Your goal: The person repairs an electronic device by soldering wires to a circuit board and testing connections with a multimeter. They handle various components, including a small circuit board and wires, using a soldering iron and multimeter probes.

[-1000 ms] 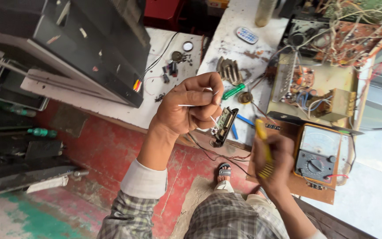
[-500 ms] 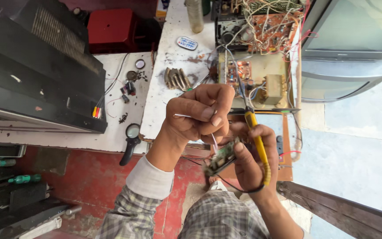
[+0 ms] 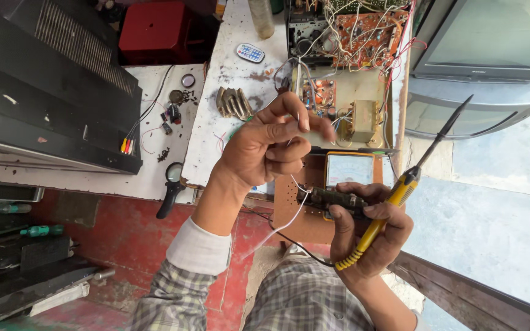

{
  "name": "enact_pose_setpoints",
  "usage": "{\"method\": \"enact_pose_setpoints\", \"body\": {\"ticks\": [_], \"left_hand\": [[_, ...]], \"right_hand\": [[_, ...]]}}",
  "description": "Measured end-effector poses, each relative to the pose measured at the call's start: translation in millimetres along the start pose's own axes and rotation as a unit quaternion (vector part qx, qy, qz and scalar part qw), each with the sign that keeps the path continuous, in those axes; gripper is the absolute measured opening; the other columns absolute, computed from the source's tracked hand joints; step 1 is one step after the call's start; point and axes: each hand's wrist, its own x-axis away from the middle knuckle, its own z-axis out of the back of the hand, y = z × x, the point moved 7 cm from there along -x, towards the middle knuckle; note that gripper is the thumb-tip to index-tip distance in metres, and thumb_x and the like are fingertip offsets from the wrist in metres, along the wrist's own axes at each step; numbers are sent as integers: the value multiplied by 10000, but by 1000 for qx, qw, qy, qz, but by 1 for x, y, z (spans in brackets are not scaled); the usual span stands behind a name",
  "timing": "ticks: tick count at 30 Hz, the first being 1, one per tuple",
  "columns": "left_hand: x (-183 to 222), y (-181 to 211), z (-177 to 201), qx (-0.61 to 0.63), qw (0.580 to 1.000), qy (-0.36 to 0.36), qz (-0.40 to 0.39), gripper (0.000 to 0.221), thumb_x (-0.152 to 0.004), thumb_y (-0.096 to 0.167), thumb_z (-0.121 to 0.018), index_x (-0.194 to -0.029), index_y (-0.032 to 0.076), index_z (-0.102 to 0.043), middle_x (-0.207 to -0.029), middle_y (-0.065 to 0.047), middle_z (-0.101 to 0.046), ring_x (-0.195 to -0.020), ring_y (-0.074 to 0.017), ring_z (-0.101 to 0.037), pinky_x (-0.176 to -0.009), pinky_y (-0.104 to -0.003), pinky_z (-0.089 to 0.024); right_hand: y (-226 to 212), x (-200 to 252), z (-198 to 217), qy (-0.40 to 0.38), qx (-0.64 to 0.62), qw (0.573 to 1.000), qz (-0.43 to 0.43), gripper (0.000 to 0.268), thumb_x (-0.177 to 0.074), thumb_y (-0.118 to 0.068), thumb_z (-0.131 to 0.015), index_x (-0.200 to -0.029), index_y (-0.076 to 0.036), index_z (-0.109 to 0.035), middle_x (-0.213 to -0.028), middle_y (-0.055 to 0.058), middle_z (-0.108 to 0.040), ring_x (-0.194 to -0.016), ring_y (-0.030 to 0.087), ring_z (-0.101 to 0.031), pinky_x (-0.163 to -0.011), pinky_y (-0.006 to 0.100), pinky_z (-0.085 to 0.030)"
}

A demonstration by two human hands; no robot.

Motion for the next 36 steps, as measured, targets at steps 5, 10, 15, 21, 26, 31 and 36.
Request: {"method": "enact_pose_setpoints", "body": {"ticks": [5, 10, 15, 21, 26, 31, 36], "left_hand": [[-2, -8, -1, 66, 996, 16, -60, 87, -1127, 129, -597, -1087, 51, -598, -1064, -58, -533, -666, -45, -372, -586, -184, -350], [-7, -20, 1, 88, 991, 74, -73, 69, -1094, 124, -580, -1097, 59, -601, -1010, -45, -501, -750, -91, -462, -674, -238, -431], [-23, -24, -7, 57, 994, 67, -68, 68, -1094, 121, -585, -1097, 56, -604, -981, -44, -526, -767, -96, -492, -689, -254, -444], [-54, -38, -31, -176, 984, -3, 7, 53, -1082, 96, -617, -1098, 46, -611, -771, 34, -497, -585, -43, -392, -514, -229, -319], [-65, -38, -46, -178, 984, 4, 33, 47, -1074, 78, -615, -1070, 33, -601, -745, 47, -479, -575, -40, -370, -496, -235, -283], [-79, -14, -46, -266, 963, 28, -25, 48, -1071, 78, -610, -1054, 33, -609, -708, 42, -496, -555, -34, -405, -488, -234, -320], [-91, -4, -30, -290, 953, 69, -55, 50, -1049, 81, -625, -1024, 42, -606, -725, 42, -512, -553, -23, -429, -472, -221, -360]], "right_hand": [[11, -8, 18, 33, -9, 999, -19, 432, -1035, -8, -699, -1247, -97, -334, -1133, 112, -502, -1129, 237, -660, -1038, 393, -583], [27, -12, 34, 66, -45, 995, -53, 388, -1058, 8, -676, -1251, -87, -353, -1156, 87, -473, -1137, 240, -657, -1087, 396, -573], [30, -11, 38, 41, -21, 997, -65, 383, -1053, 43, -656, -1272, -79, -367, -1149, 89, -482, -1129, 238, -664, -1036, 338, -547], [29, -13, 44, 19, 42, 994, -95, 405, -984, 61, -672, -1226, -64, -372, -1179, 114, -508, -1110, 247, -677, -961, 337, -560], [10, -31, 66, 39, 142, 989, -29, 344, -997, 63, -627, -1236, -27, -397, -1256, 182, -574, -1254, 290, -616, -1107, 417, -543], [-42, -24, 107, 110, 116, 987, 9, 148, -1139, -132, -476, -1206, -34, -565, -1152, 155, -686, -1118, 258, -715, -995, 408, -632], [-77, -17, 151, 191, -45, 980, 32, 170, -1143, -153, -491, -1212, -21, -574, -1109, 158, -678, -1053, 249, -689, -957, 389, -609]]}}
